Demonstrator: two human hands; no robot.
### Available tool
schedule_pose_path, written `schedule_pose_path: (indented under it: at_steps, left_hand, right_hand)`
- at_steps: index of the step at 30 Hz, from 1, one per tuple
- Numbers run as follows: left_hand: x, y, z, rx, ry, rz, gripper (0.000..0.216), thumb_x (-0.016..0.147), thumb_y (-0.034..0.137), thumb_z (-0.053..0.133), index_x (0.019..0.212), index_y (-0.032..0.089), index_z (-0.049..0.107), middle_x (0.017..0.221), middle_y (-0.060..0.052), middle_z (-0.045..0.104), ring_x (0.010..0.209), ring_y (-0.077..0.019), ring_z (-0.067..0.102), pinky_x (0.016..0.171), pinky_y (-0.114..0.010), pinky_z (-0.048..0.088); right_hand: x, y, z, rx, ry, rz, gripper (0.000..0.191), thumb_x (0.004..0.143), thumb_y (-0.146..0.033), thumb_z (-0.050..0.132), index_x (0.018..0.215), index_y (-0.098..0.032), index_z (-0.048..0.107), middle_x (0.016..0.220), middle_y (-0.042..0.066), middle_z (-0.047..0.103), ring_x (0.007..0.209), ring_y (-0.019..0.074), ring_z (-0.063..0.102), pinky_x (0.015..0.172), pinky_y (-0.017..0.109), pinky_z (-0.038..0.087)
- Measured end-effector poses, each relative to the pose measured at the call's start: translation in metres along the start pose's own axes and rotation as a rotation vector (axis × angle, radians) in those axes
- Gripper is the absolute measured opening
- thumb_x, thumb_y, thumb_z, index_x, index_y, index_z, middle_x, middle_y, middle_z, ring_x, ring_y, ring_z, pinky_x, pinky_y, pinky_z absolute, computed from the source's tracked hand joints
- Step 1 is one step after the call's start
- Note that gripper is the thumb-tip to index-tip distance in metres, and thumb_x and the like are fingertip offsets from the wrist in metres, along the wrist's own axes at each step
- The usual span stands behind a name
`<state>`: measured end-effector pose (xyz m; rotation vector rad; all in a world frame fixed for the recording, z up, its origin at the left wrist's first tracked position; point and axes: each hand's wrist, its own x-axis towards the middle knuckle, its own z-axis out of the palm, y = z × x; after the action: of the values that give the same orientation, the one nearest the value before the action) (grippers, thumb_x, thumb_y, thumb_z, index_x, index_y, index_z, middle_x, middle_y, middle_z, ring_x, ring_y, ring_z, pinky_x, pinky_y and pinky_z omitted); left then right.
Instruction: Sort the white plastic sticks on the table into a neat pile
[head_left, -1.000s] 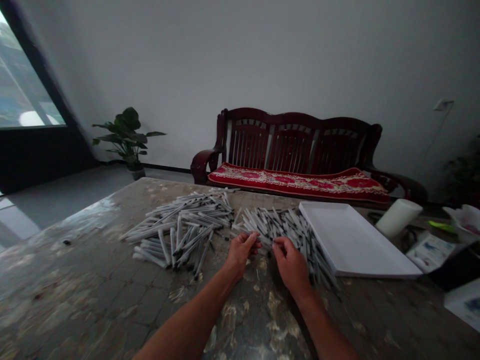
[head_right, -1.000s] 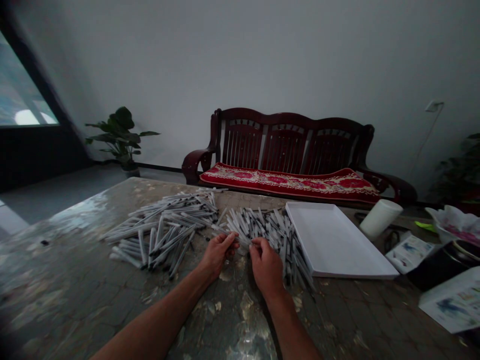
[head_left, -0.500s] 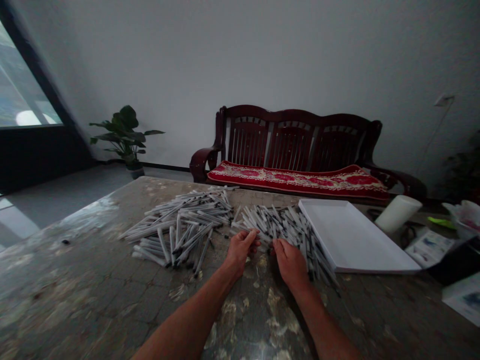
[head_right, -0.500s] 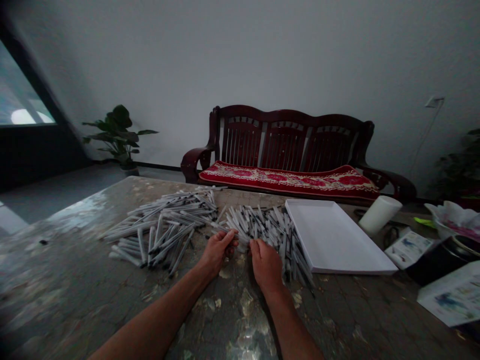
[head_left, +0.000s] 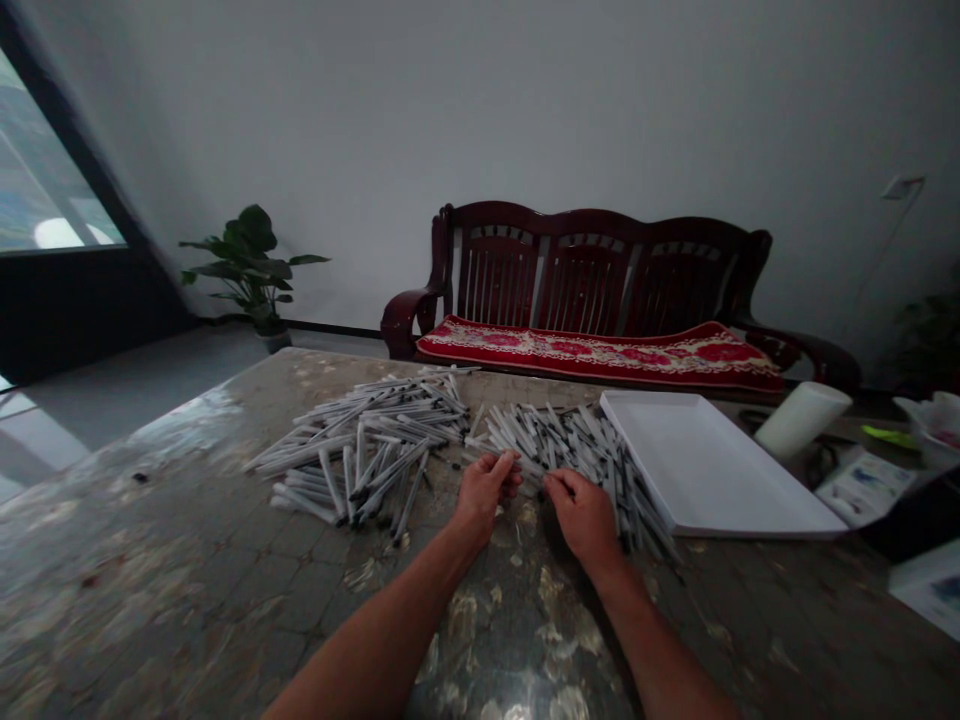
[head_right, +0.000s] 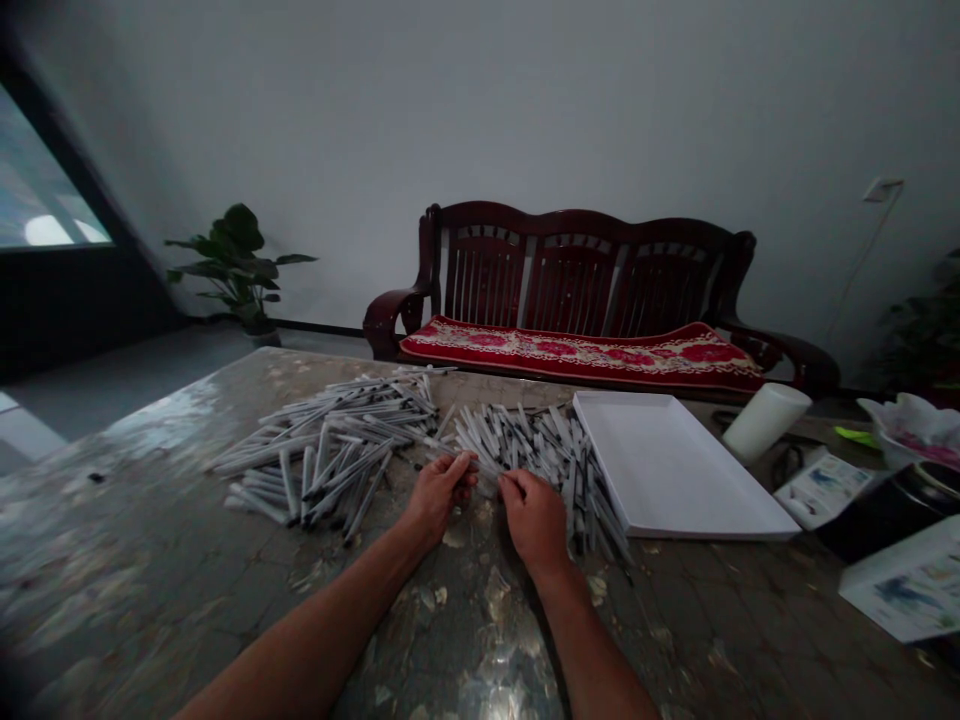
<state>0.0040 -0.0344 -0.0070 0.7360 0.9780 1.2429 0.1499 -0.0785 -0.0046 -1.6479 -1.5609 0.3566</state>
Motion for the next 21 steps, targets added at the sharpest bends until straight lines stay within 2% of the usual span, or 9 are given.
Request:
schedule_pose_path:
  at_steps: [5,11,14,18,21]
  left_hand:
    - [-0.0015,0.0010,0.0037,-0.021,0.046,0.002,0.048,0.052,0.055,0.083,0.070,0.014,0.065,0.060,0.001,0.062,0.049,-0.0089,0.056,0.043,-0.019,0.038]
    - [0.0000,-0.0021,0.0046,-0.089,0.107,0.003,0.051,0.047,0.056,0.084,0.067,0.015,0.061,0.059,0.002,0.061,0.050,-0.0099,0.058,0.043,-0.019,0.040]
    - [0.0001,-0.0013,0.0038,-0.132,0.103,-0.017,0.052,0.045,0.055,0.086,0.068,0.015,0.061,0.059,0.002,0.061,0.051,-0.0098,0.059,0.045,-0.018,0.042]
    - [-0.0003,0.0007,0.0039,-0.129,0.057,-0.022,0.049,0.048,0.052,0.085,0.069,0.015,0.061,0.061,0.001,0.062,0.054,-0.0104,0.061,0.046,-0.018,0.043]
    - [-0.0012,0.0007,0.0056,-0.084,0.053,-0.020,0.046,0.051,0.051,0.084,0.069,0.015,0.062,0.060,0.001,0.062,0.054,-0.0110,0.061,0.045,-0.019,0.042]
  right_hand:
    - [-0.0004,-0.0003,0.0001,-0.097,0.111,-0.203,0.023,0.090,-0.031,0.054,0.092,-0.022,0.075,0.090,0.006,0.076,0.087,0.0200,0.067,0.082,0.029,0.047]
    - [0.0023,-0.0020,-0.0018,-0.164,0.132,-0.388,0.020,0.092,-0.028,0.056,0.094,-0.022,0.075,0.087,0.006,0.075,0.083,0.0200,0.066,0.083,0.031,0.047]
    - [0.0024,-0.0036,0.0003,-0.107,0.130,-0.366,0.021,0.092,-0.028,0.055,0.094,-0.022,0.074,0.088,0.006,0.075,0.086,0.0200,0.066,0.084,0.031,0.047]
    - [0.0007,-0.0049,0.0014,-0.011,0.084,-0.205,0.030,0.094,-0.036,0.048,0.105,-0.020,0.070,0.100,0.008,0.074,0.093,0.0201,0.066,0.085,0.030,0.048]
    - [0.0000,-0.0046,-0.0001,-0.040,-0.001,-0.108,0.041,0.098,-0.041,0.037,0.095,-0.020,0.071,0.091,0.007,0.074,0.085,0.0193,0.066,0.076,0.028,0.046]
